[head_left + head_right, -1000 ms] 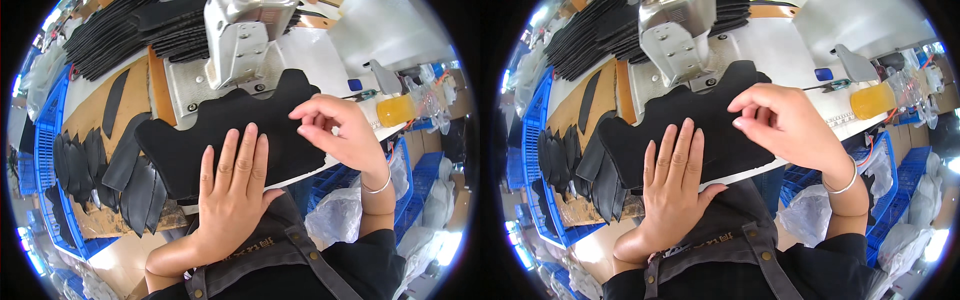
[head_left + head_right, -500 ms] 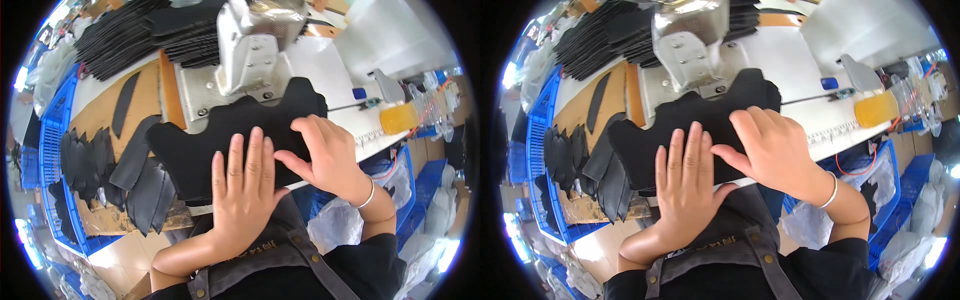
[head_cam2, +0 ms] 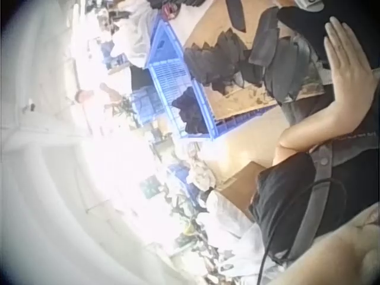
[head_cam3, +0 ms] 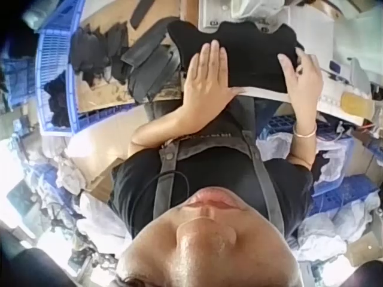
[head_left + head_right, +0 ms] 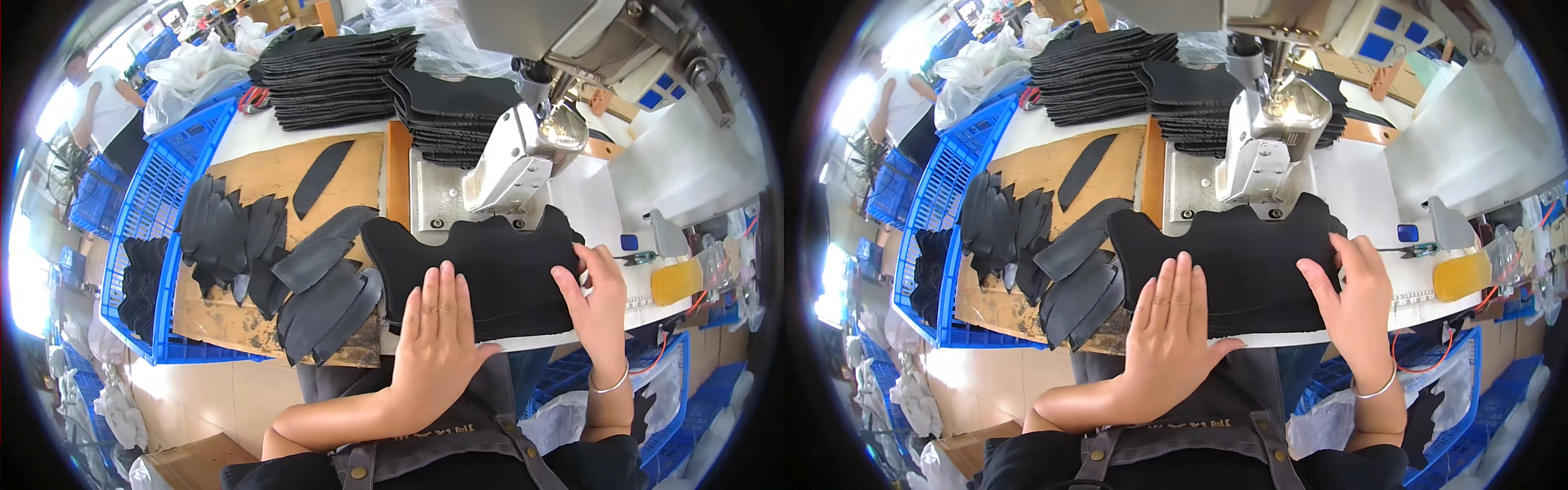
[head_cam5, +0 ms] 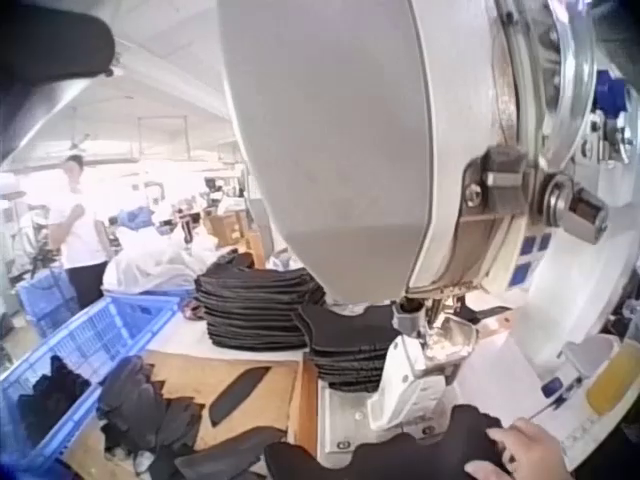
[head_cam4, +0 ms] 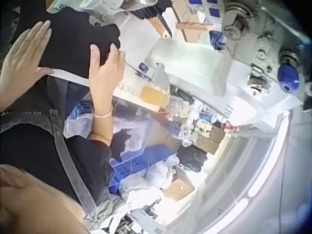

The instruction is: Aligning and layering black fabric and mesh components to assemble a shoe upper at an industrial workstation.

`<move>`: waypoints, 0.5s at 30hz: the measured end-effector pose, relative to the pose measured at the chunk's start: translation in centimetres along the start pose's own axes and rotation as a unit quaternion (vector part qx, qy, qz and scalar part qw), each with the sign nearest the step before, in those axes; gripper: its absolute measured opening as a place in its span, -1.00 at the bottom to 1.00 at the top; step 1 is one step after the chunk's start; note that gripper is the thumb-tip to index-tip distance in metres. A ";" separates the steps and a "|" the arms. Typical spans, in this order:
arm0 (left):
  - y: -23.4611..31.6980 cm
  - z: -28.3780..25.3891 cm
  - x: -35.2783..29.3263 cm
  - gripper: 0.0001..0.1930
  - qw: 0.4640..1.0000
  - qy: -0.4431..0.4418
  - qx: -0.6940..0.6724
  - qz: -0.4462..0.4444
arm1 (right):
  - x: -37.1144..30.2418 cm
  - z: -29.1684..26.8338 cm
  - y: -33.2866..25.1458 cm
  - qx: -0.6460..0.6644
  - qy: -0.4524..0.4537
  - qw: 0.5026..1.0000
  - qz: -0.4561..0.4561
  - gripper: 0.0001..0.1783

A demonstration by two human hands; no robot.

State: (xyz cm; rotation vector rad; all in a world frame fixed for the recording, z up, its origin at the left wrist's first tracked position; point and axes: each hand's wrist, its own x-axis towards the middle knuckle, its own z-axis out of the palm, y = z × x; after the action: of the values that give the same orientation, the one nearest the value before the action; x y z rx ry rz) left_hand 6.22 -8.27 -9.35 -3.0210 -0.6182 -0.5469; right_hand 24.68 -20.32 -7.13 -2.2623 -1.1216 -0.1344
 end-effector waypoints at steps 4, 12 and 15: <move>0.0 0.7 0.8 -0.08 0.999 0.044 0.002 0.003 | -0.1 0.0 -1.7 0.031 0.110 0.990 -0.080 -0.61; -3.9 -4.3 2.0 -0.63 0.967 0.206 0.039 0.145 | -0.6 -1.3 -4.9 0.650 -0.079 0.751 0.087 -0.40; -7.4 -8.0 2.4 -0.63 0.970 0.207 0.087 0.097 | -0.8 -1.0 -3.8 0.607 -0.138 0.782 0.015 -0.22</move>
State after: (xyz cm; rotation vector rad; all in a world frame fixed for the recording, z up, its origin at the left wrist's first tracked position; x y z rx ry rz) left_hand 2.72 -1.19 -1.45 -2.6431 -0.3235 -1.0107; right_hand 21.49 -19.67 -4.83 -1.1095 -0.8700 0.7573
